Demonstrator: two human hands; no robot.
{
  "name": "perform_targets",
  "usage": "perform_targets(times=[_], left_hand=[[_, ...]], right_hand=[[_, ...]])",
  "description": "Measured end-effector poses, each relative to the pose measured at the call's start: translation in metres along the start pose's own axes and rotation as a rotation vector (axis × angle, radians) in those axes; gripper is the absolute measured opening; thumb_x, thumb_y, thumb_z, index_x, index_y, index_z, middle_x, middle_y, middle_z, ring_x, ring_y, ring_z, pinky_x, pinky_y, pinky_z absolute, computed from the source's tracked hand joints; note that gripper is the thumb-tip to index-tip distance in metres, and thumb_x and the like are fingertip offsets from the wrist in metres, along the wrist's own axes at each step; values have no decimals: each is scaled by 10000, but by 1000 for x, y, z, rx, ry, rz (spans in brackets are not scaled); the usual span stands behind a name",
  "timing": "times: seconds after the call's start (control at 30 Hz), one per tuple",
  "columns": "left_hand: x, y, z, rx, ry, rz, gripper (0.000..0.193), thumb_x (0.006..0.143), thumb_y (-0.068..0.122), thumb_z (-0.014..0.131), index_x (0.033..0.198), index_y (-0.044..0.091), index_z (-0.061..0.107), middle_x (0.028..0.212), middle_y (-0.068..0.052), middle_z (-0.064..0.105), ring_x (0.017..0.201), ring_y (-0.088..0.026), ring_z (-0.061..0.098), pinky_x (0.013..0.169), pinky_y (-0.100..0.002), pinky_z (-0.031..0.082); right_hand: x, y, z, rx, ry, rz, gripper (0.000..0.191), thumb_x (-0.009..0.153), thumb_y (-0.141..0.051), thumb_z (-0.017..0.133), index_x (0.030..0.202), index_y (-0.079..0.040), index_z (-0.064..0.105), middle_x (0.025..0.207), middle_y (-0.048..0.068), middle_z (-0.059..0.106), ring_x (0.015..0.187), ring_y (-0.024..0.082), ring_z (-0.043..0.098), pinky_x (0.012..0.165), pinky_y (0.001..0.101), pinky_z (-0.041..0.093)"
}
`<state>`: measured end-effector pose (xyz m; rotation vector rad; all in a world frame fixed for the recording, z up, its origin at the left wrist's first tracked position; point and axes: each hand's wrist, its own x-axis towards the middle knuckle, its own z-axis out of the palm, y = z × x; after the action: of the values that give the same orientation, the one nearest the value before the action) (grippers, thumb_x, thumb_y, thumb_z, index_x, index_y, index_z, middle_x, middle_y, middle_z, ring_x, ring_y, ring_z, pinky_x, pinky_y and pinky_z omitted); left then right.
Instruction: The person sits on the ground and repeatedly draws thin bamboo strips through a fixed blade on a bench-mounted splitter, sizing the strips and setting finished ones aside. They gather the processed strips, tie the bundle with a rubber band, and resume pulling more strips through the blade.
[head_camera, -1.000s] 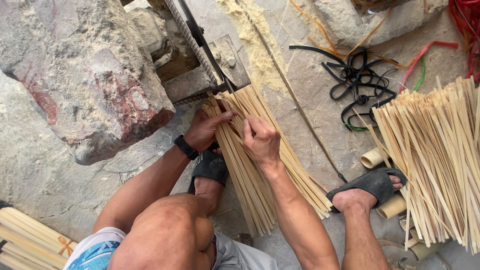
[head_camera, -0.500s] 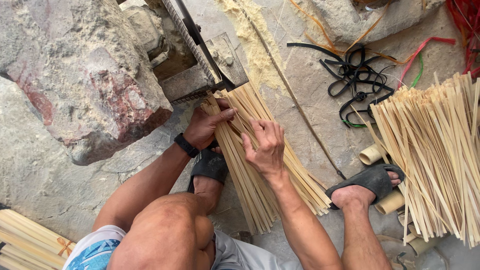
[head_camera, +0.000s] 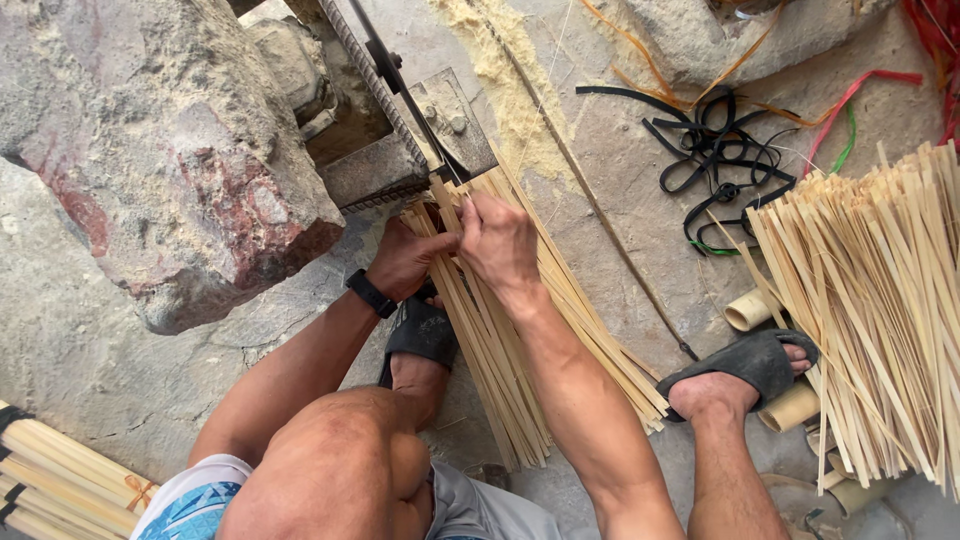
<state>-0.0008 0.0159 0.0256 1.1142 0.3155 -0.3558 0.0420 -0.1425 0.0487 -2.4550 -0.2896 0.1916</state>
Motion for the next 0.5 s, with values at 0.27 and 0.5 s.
perform_targets(times=[0.27, 0.5], left_hand=[[-2, 6, 3, -58, -80, -77, 298, 911, 100, 760, 1180, -22, 714, 1106, -154, 781, 964, -212, 774, 842, -372, 673], [-1, 5, 5, 2, -16, -26, 287, 907, 130, 790, 1155, 13, 705, 1110, -128, 747, 976, -210, 753, 839, -369, 666]], right_hand=[[-77, 23, -33, 232, 69, -132, 365, 953, -215, 743, 1213, 38, 704, 1038, 175, 708, 851, 198, 697, 713, 306, 611], [-81, 23, -21, 393, -22, 174, 177, 921, -134, 702, 1017, -11, 785, 923, 125, 785, 770, 180, 758, 658, 300, 645]])
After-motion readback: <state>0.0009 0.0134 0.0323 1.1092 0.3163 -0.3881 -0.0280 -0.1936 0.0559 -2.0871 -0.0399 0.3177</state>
